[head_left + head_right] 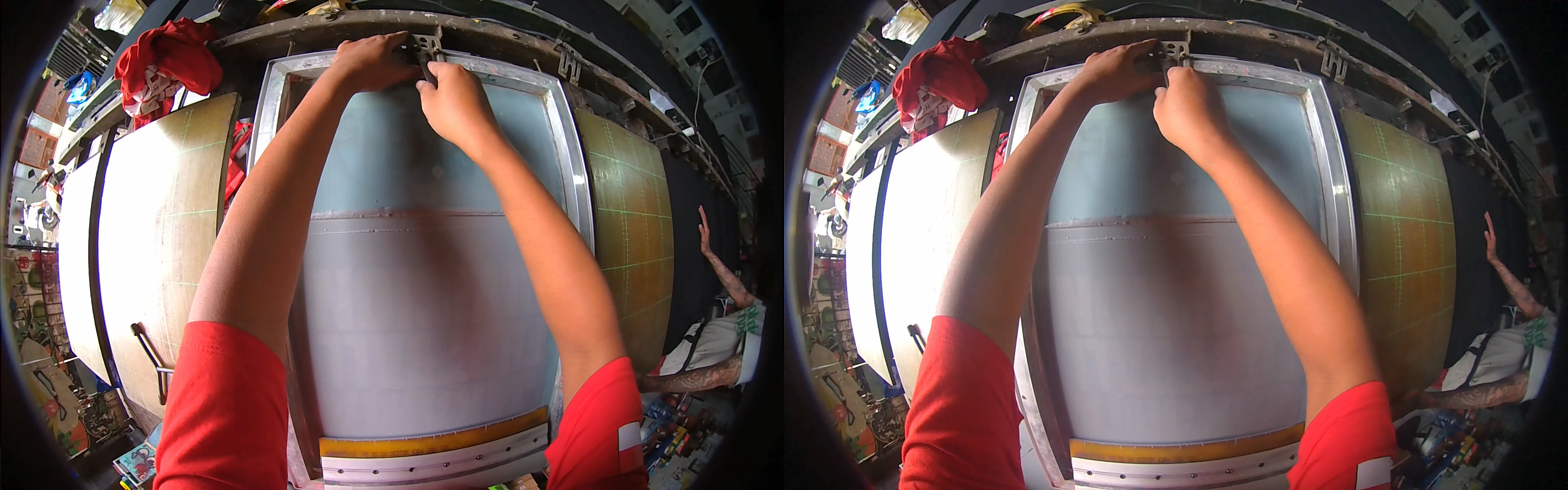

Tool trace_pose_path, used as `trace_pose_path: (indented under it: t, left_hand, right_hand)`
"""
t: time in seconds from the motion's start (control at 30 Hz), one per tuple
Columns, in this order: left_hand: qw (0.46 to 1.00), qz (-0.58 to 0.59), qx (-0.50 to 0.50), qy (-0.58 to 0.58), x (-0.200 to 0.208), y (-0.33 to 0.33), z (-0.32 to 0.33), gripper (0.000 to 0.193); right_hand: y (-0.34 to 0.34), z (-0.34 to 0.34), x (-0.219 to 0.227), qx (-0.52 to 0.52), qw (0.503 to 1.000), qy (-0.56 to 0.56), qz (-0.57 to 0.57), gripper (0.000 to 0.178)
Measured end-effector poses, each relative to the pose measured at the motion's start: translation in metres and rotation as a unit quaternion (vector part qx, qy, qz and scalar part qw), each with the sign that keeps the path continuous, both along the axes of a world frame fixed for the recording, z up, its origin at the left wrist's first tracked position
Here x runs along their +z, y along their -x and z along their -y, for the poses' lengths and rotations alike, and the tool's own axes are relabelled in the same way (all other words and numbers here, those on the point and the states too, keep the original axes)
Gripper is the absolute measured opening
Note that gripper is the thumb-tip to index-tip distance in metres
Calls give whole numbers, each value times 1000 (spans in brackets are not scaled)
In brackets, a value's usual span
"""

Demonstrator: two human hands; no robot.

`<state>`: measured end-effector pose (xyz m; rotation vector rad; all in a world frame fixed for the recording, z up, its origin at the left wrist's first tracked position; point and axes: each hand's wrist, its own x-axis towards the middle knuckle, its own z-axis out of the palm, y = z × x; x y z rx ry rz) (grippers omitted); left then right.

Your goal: The person uses a T-handle wrench to tighten bolts on the top edge of a large rectangular screen frame. They then lift the frame, flip it over to reveal a printed design, and carry it across the room to place it on a shelf.

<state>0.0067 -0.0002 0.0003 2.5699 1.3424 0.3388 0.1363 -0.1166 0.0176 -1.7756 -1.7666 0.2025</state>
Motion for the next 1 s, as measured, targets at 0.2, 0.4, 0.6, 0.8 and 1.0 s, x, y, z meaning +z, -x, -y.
trace_pose_path:
  t: [0.2, 0.4, 0.6, 0.8, 1.0]
  left_hand:
    - [999, 0, -15, -45, -3, 2, -1, 70]
    - [999, 12, -19, -23, -7, 1, -5, 70]
    - [1000, 12, -10, -23, -4, 3, -2, 90]
    - [1000, 2, 2, -16, 0, 2, -1, 99]
    - [1000, -11, 0, -16, 3, 1, 2, 96]
  right_hand:
    - [13, -13, 3, -15, 995, 84, -60, 29]
    - [31, -23, 5, -27, 975, 160, -149, 31]
    - [-6, -12, 7, 19, 996, 90, 5, 38]
    - [-76, -42, 6, 121, 988, 9, 93, 42]
    - [-101, -57, -11, 47, 992, -56, -106, 28]
